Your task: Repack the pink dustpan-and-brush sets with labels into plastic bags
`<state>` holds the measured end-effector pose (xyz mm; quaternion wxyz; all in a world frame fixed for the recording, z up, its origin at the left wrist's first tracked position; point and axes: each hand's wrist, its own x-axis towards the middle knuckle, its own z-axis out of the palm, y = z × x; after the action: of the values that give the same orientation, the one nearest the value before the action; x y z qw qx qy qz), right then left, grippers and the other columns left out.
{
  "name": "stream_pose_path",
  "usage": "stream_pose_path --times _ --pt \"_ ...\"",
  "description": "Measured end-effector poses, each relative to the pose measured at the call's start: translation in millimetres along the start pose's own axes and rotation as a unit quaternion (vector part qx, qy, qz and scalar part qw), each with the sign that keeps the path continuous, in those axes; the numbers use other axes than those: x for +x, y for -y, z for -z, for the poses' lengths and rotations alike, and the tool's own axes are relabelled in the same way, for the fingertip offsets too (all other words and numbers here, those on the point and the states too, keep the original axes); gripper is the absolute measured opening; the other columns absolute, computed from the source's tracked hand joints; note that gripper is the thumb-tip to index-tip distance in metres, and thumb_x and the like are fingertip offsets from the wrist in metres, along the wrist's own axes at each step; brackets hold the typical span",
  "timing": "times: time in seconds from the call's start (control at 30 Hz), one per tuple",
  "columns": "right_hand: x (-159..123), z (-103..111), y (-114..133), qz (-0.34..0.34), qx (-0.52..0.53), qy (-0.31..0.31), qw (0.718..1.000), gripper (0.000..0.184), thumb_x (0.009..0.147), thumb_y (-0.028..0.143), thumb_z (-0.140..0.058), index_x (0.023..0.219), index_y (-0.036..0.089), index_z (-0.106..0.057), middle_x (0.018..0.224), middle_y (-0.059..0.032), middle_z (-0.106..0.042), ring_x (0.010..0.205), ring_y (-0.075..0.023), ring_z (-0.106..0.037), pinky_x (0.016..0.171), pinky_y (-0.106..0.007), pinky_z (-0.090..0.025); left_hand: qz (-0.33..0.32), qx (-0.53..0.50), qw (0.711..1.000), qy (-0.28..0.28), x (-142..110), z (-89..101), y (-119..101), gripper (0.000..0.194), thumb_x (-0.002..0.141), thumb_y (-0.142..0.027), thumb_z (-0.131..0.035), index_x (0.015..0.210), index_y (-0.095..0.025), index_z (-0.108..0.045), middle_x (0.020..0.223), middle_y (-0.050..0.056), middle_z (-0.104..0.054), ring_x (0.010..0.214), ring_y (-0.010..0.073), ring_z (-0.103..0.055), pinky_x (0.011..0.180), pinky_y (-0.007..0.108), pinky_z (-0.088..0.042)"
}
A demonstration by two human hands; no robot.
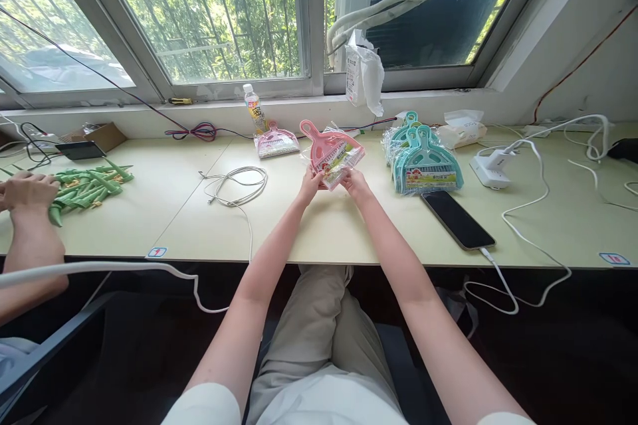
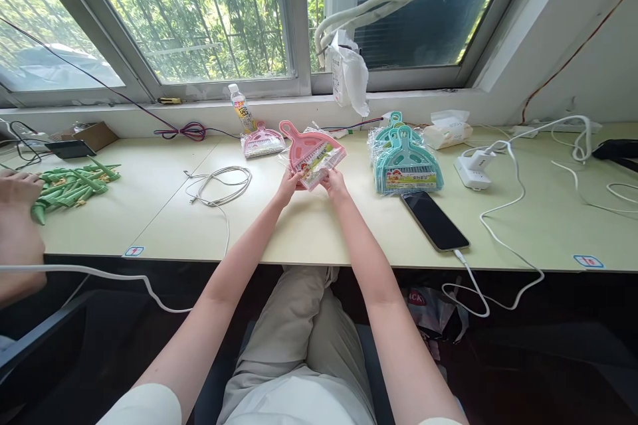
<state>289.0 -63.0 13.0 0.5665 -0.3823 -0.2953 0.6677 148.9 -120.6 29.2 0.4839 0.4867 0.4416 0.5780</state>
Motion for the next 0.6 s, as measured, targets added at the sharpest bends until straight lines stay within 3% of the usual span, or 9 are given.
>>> stream_pose_path --times 0.07,0.13,0.23,0.33,0.4,0.47,0.6 --pt "3.4 6.0 5.2 -0.010 -0.047 -0.016 0.999 0.013 0.092 0.027 -0.063 0.085 0.017 -0.065 0.074 -0.0054 -0.074 0.070 -0.0190 -0.073 0.077 -0.037 -0.065 0.009 0.000 1.000 -0.002 4.6 5.0 1.2 0.062 0.077 -0.028 -0.063 0.138 -0.023 -0.051 0.115 0.008 -0.071 0.091 0.0234 -0.070 0.078 0.037 -0.060" --pt "6.6 15.2 10.6 0.020 -0.115 -0.054 0.992 0.021 0.093 0.036 -0.062 0.084 0.017 -0.065 0.078 -0.0083 -0.074 0.076 -0.0227 -0.075 0.077 -0.041 -0.065 0.034 -0.003 0.999 -0.041 11.4 13.8 2.7 0.055 0.077 -0.025 -0.060 0.131 -0.021 -0.054 0.108 0.008 -0.072 0.083 0.0209 -0.069 0.074 0.035 -0.060" --pt "8.0 28.9 15.2 0.174 -0.232 -0.116 0.950 0.012 0.088 0.022 -0.061 0.097 0.020 -0.068 0.113 -0.0109 -0.072 0.113 -0.0267 -0.069 0.100 -0.048 -0.057 0.079 -0.035 0.989 -0.123 20.8 31.0 3.5 0.048 0.078 -0.023 -0.058 0.125 -0.019 -0.052 0.101 0.006 -0.071 0.073 0.0172 -0.067 0.069 0.033 -0.059" --pt "5.3 34.3 14.0 0.299 -0.349 -0.065 0.885 0.055 0.075 0.003 -0.061 0.123 0.029 -0.066 0.155 -0.0065 -0.047 0.146 -0.0279 -0.041 0.121 -0.052 -0.034 0.112 -0.084 0.979 -0.149 24.3 45.5 2.1 0.041 0.081 -0.026 -0.057 0.121 -0.019 -0.052 0.094 0.006 -0.071 0.073 0.0173 -0.068 0.070 0.032 -0.059" --pt "3.7 33.0 12.4 0.320 -0.396 0.007 0.861 0.069 0.070 -0.002 -0.064 0.129 0.033 -0.064 0.162 -0.0027 -0.038 0.151 -0.0283 -0.032 0.125 -0.054 -0.025 0.123 -0.107 0.977 -0.137 23.8 51.1 0.9 0.037 0.082 -0.026 -0.054 0.118 -0.016 -0.056 0.091 0.008 -0.072 0.077 0.0193 -0.069 0.070 0.031 -0.059" --pt "3.2 30.4 12.5 0.327 -0.403 0.057 0.853 0.064 0.069 0.000 -0.070 0.123 0.034 -0.068 0.156 -0.0011 -0.047 0.151 -0.0278 -0.032 0.126 -0.054 -0.019 0.118 -0.125 0.978 -0.116 22.7 54.2 0.5 0.038 0.082 -0.023 -0.052 0.118 -0.015 -0.059 0.096 0.009 -0.073 0.084 0.0203 -0.070 0.069 0.029 -0.059" --pt "3.4 28.1 17.5 0.349 -0.354 0.070 0.865 0.018 0.076 0.017 -0.077 0.088 0.031 -0.078 0.131 -0.0025 -0.066 0.133 -0.0269 -0.051 0.124 -0.050 -0.025 0.127 -0.135 0.980 -0.071 21.3 58.9 1.9 0.048 0.079 -0.017 -0.050 0.126 -0.016 -0.058 0.102 0.009 -0.073 0.080 0.0191 -0.069 0.059 0.027 -0.057"
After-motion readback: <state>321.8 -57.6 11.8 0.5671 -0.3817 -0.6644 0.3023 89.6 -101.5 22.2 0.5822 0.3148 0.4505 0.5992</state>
